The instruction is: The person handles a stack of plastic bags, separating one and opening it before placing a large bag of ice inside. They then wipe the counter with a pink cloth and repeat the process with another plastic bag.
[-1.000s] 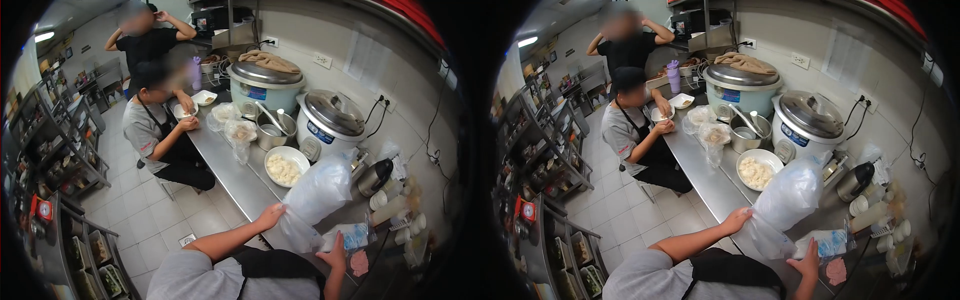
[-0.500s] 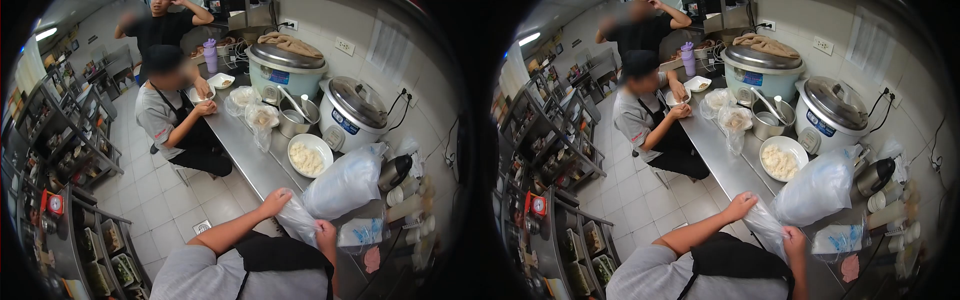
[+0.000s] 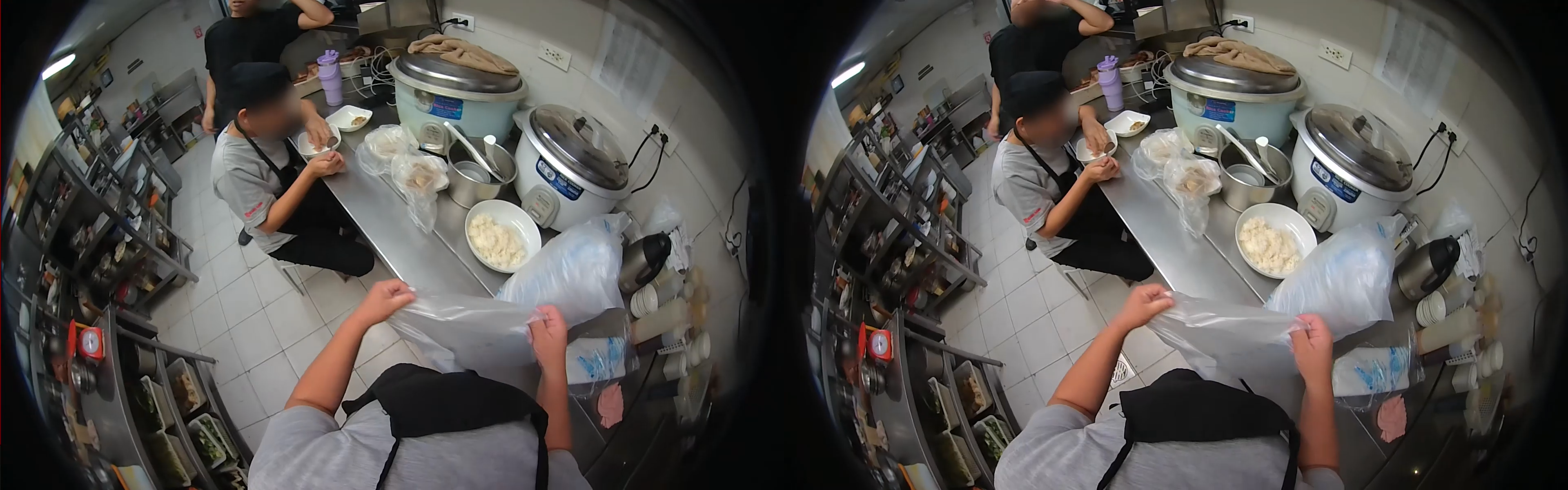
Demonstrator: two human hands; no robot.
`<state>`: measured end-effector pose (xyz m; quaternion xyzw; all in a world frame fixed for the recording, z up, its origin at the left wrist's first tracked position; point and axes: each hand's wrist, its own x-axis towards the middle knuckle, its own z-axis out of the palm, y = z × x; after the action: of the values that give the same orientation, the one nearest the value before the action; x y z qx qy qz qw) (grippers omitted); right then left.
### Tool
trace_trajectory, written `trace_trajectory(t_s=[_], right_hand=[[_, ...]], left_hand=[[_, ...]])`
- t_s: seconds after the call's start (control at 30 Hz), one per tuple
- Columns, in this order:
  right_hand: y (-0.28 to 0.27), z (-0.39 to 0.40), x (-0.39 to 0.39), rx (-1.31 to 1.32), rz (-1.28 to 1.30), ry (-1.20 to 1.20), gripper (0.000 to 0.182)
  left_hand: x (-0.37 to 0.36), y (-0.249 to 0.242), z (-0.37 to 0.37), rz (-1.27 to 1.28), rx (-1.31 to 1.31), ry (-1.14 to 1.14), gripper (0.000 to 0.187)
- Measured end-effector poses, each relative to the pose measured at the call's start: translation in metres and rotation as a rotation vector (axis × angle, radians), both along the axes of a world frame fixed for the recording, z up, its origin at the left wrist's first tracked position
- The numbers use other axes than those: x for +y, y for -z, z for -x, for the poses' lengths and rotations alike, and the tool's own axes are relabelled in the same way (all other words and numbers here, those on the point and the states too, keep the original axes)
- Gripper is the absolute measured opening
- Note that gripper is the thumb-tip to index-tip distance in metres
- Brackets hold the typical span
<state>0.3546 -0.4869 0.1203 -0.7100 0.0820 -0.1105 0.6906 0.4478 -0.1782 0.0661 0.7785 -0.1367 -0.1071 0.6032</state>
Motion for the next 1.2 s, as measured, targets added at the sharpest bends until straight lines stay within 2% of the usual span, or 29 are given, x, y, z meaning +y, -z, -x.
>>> trace_trajectory(t_s=[0.07, 0.23, 0.4, 0.47, 0.5, 0.57, 0.6, 0.67, 0.7, 0.77, 0.8, 0.83, 0.9, 0.93, 0.97, 1.03, 1.13, 1.2], right_hand=[[0.005, -0.006, 0.001, 0.018, 0.08, -0.107, 0.01], [0.018, -0.021, 0.007, 0.019, 0.338, -0.111, 0.016], [0.005, -0.048, 0.016, 0.071, 0.052, -0.078, 0.019], [-0.01, -0.062, 0.023, 0.026, 0.074, -0.102, 0.018], [-0.019, -0.069, 0.027, 0.005, 0.087, -0.117, 0.017], [-0.045, -0.078, 0.044, -0.112, 0.252, -0.3, 0.021], [-0.056, -0.076, 0.055, -0.269, 0.353, -0.268, 0.026], [-0.074, -0.076, 0.071, -0.599, 0.556, -0.195, 0.039], [-0.072, -0.077, 0.07, -0.552, 0.495, -0.17, 0.043], [-0.055, -0.076, 0.062, -0.456, 0.379, -0.13, 0.052], [-0.028, -0.078, 0.056, -0.383, 0.316, -0.099, 0.05], [0.001, -0.078, 0.054, -0.31, 0.258, -0.07, 0.049], [0.021, -0.062, 0.06, 0.2, 0.036, -0.437, 0.044], [0.038, -0.057, 0.064, 0.459, -0.097, -0.517, 0.042], [0.055, -0.052, 0.069, 0.72, -0.232, -0.588, 0.04], [0.073, -0.042, 0.083, 0.565, -0.331, -0.574, 0.035], [0.063, -0.048, 0.093, 0.313, -0.022, -0.57, 0.029], [0.05, -0.05, 0.095, 0.284, -0.006, -0.494, 0.021]], left_hand=[[0.018, 0.006, -0.004, 0.006, 0.011, -0.038, 0.012], [0.04, 0.004, 0.001, 0.077, 0.065, -0.048, 0.017], [0.041, 0.006, 0.006, 0.09, 0.183, 0.085, 0.032], [0.033, 0.009, 0.015, 0.056, 0.203, 0.211, 0.038], [0.031, 0.031, 0.015, -0.04, 0.229, 0.316, 0.042], [0.013, 0.057, 0.019, -0.238, 0.163, 0.413, 0.041], [0.004, 0.065, 0.022, -0.339, 0.13, 0.459, 0.04], [-0.012, 0.038, 0.031, -0.14, 0.386, 0.31, 0.039], [-0.017, 0.029, 0.033, -0.036, 0.51, 0.232, 0.038], [-0.022, 0.05, 0.03, 0.56, 0.65, 0.136, 0.038], [-0.024, 0.058, 0.03, 0.869, 0.706, 0.083, 0.037], [-0.026, 0.055, 0.03, 0.997, 0.638, 0.159, 0.043], [-0.038, 0.035, 0.035, 1.055, 0.653, 0.008, 0.045], [-0.04, 0.029, 0.037, 1.081, 0.66, -0.069, 0.046], [-0.038, 0.05, 0.034, 1.043, 0.592, 0.017, 0.053], [-0.044, 0.045, 0.041, 1.005, 0.609, -0.032, 0.053], [-0.05, 0.04, 0.049, 0.916, 0.595, -0.075, 0.056], [-0.054, 0.045, 0.055, 0.886, 0.61, -0.112, 0.059]])
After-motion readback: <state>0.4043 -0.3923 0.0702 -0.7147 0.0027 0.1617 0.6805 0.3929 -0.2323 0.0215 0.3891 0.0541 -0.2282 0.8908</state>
